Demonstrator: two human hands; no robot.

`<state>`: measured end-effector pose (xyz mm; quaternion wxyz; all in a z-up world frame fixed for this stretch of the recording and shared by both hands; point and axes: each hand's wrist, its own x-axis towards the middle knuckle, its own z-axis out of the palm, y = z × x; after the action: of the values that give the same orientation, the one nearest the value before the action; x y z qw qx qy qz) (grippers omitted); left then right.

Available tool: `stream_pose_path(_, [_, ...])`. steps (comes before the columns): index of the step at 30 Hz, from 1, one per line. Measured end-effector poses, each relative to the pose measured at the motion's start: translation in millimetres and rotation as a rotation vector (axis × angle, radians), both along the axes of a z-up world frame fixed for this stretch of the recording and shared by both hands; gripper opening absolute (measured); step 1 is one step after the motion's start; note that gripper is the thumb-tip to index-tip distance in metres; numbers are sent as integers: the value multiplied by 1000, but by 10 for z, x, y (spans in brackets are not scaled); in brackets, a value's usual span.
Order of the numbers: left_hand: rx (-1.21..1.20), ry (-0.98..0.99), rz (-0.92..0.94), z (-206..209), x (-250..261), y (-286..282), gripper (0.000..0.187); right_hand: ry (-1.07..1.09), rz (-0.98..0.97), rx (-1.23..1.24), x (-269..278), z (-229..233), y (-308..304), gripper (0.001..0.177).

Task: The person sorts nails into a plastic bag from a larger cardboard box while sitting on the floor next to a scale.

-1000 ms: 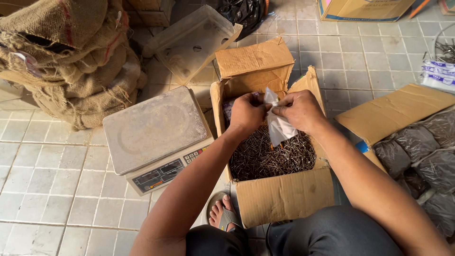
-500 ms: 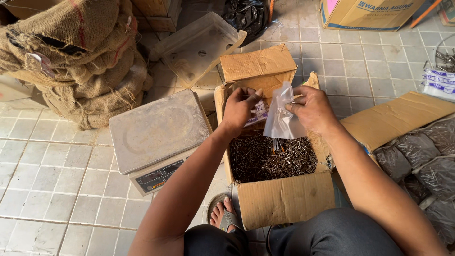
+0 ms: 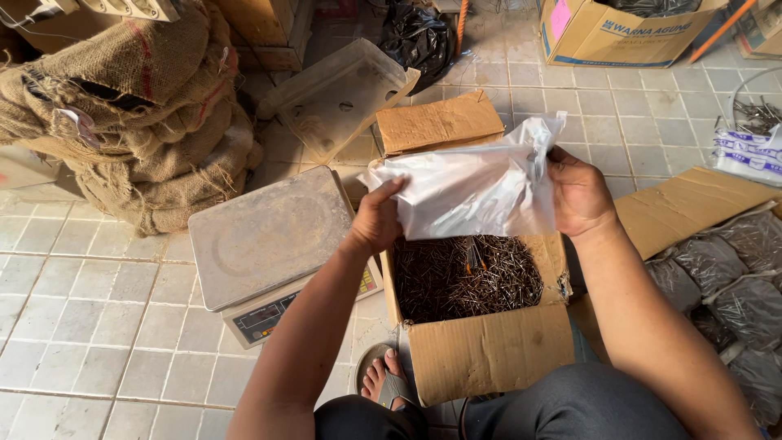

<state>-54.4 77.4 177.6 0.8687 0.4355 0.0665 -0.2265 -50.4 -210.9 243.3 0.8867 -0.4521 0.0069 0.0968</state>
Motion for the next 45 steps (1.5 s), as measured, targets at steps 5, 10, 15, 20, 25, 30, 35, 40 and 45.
stream_pose_path(5, [100,-72,22,-34,-35,337,27,158,-70,-225,113,-336,-253,17])
stream_pose_path(10, [160,-83,120,278,-124,318,16,275,-305,-618,6,-672,-260,16])
stream_pose_path(15, [474,-128,155,261,-63,31,20,335,-104,-1699,78,-661,-278,62])
stream_pose_path(20, [355,-63,131,317,-108,-407,22,-100,-16,-1270,-193,79,446,40])
stream_pose_path(25, [330,1,101,515,-207,-527,18,-43,272,-970,-342,285,824,51])
stream_pose_path(30, [29,28,69,1007,-387,-467,23,163,-84,-764,-168,-343,592,45])
stream_pose_path(35, [-122,-116,6,688,-164,-257,25,378,125,-371,-292,-303,321,97])
stream_pose_path(40, [-188,-118,53,654,-134,-333,27,327,163,-137,-318,-39,531,101])
stream_pose_path(45, [-327,-207,41,976,-328,-760,23,429,183,-122,-293,-126,584,89])
